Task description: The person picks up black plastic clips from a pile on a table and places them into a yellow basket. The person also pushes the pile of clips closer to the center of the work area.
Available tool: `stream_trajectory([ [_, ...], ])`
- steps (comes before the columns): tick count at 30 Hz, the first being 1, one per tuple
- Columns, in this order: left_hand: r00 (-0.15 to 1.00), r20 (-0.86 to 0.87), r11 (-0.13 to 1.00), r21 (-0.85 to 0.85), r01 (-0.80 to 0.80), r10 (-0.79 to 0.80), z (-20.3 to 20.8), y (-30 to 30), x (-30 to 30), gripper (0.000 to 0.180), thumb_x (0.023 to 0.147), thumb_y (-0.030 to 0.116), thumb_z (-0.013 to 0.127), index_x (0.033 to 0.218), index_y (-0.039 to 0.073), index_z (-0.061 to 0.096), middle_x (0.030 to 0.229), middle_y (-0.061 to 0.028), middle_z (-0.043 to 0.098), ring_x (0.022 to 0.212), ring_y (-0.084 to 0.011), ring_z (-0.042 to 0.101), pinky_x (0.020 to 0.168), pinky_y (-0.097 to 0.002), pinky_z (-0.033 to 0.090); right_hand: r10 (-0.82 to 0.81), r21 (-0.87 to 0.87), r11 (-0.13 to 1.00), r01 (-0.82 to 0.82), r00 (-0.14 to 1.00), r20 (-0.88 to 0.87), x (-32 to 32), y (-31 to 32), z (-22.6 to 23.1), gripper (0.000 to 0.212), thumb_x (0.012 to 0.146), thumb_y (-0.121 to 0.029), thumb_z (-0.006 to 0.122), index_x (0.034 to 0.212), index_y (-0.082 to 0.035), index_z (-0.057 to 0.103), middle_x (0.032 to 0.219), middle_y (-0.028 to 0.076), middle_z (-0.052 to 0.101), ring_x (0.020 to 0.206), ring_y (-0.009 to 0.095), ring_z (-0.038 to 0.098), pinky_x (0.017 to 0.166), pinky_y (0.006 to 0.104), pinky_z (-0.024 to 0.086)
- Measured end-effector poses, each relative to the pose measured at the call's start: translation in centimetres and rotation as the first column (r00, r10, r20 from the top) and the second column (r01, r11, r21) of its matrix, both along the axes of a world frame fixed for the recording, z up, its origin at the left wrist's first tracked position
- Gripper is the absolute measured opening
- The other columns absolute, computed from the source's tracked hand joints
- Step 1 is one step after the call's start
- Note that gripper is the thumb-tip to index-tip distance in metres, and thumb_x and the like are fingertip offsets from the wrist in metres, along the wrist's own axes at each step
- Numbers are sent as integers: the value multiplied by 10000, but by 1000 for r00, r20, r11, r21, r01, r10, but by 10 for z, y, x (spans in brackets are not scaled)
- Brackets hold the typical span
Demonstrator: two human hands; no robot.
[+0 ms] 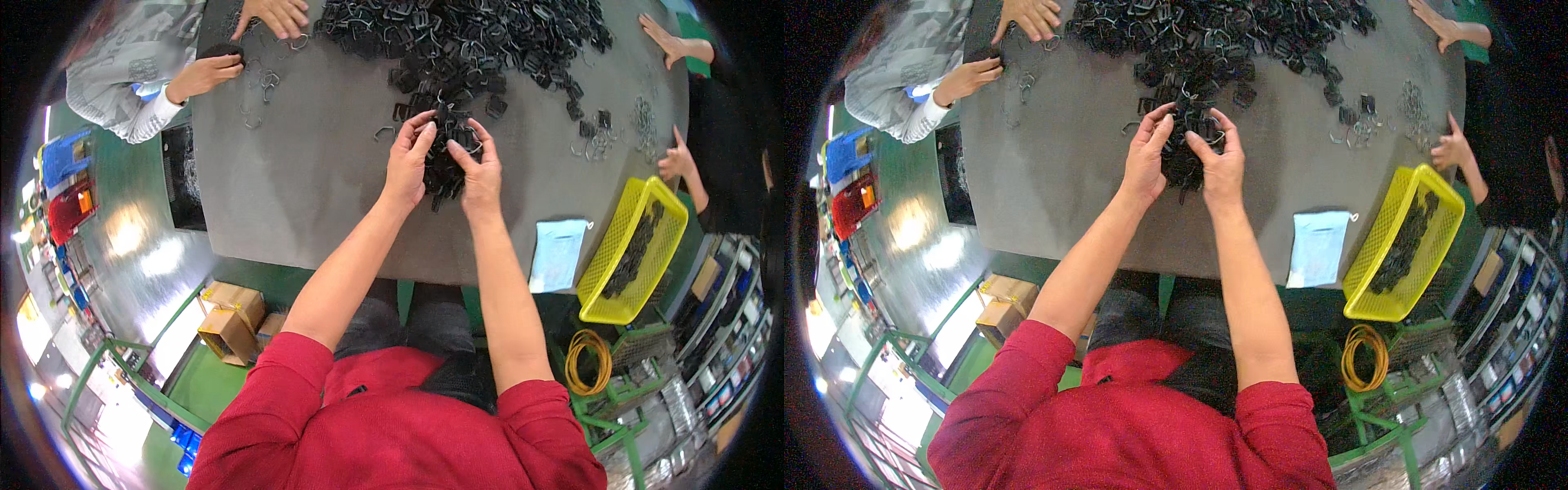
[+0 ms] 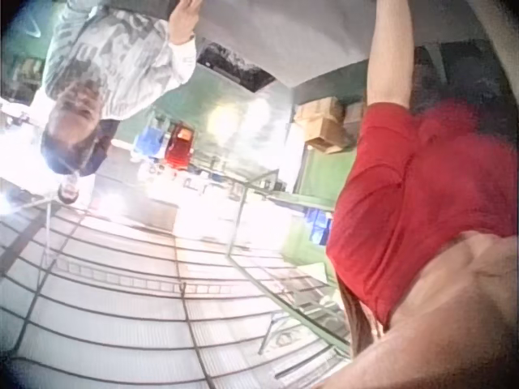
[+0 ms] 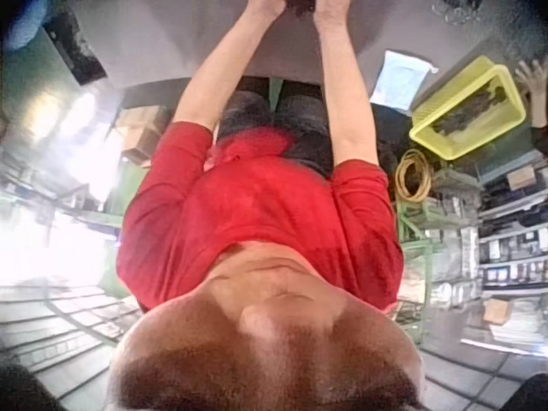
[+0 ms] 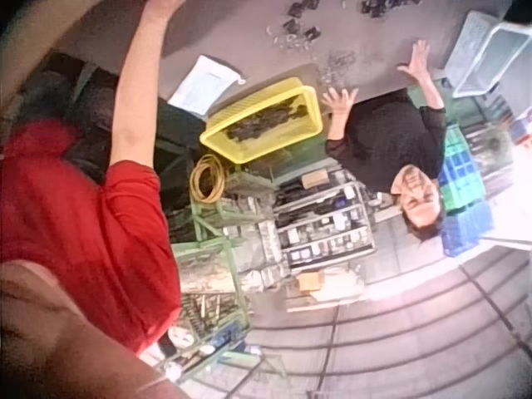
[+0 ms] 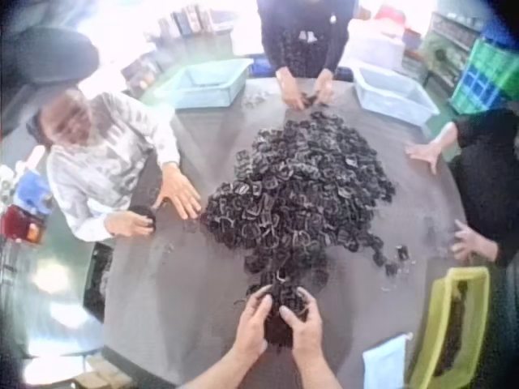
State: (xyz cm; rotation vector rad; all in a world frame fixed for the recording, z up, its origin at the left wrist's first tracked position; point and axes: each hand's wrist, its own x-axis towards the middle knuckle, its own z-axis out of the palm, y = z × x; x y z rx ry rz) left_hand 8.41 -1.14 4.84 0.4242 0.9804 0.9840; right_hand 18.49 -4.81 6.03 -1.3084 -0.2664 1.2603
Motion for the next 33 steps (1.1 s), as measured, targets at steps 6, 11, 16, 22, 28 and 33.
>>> stream_trajectory([
  [6, 776, -614, 911, 225, 345, -142, 12, 4, -61, 201, 839, 181, 643, 999, 60, 621, 901, -31, 633, 846, -113, 583, 780, -244, 446, -33, -133, 988, 83, 941, 336, 49, -65, 2, 237, 789, -11, 650, 1022, -47, 628, 963, 22, 633, 853, 88, 558, 785, 220, 447],
  [11, 182, -933, 449, 313, 837, 311, 27, -28, -92, 359, 762, 268, 665, 1107, 200, 591, 1294, -85, 447, 1277, -364, 305, 1010, -605, 183, 139, -214, 976, 29, 675, 725, 75, -110, 7, 247, 840, -33, 565, 1083, -33, 603, 1080, 101, 617, 1061, 203, 544, 942, 297, 388],
  [16, 96, -992, -320, 63, 945, 88, -31, -134, -120, 544, 878, 461, 463, 1385, 352, 300, 1478, 35, 232, 1394, -220, 117, 1077, -598, -36, 279, -282, 959, 39, 80, 957, 16, -140, -14, 364, 844, -119, 555, 1203, -90, 502, 1280, 113, 493, 1272, 351, 364, 1027, 461, 288],
  [22, 102, -975, -222, 57, 973, 196, -36, -129, -120, 540, 851, 305, 525, 1358, 209, 365, 1463, -29, 263, 1386, -242, 154, 1117, -498, 52, 218, -218, 976, -12, 65, 974, -7, -161, -18, 344, 830, -132, 585, 1168, -112, 525, 1183, 95, 533, 1174, 331, 449, 965, 440, 354],
  [28, 324, -929, -128, 304, 944, 179, -47, -121, -133, 516, 772, 76, 554, 1273, 136, 446, 1271, -91, 430, 1172, -268, 427, 953, -400, 377, 366, -336, 921, -197, 141, 920, -63, -163, -9, 398, 730, -187, 697, 1090, -112, 547, 999, 93, 530, 950, 280, 540, 749, 356, 484],
  [33, 386, -902, 116, 412, 904, 192, -34, -113, -121, 380, 793, 36, 603, 1154, 137, 538, 785, -39, 604, 662, -238, 575, 627, -313, 471, 368, -323, 912, -252, 155, 917, -46, -149, -9, 330, 742, -116, 671, 1055, -152, 572, 963, 85, 537, 863, 251, 572, 666, 332, 505],
])
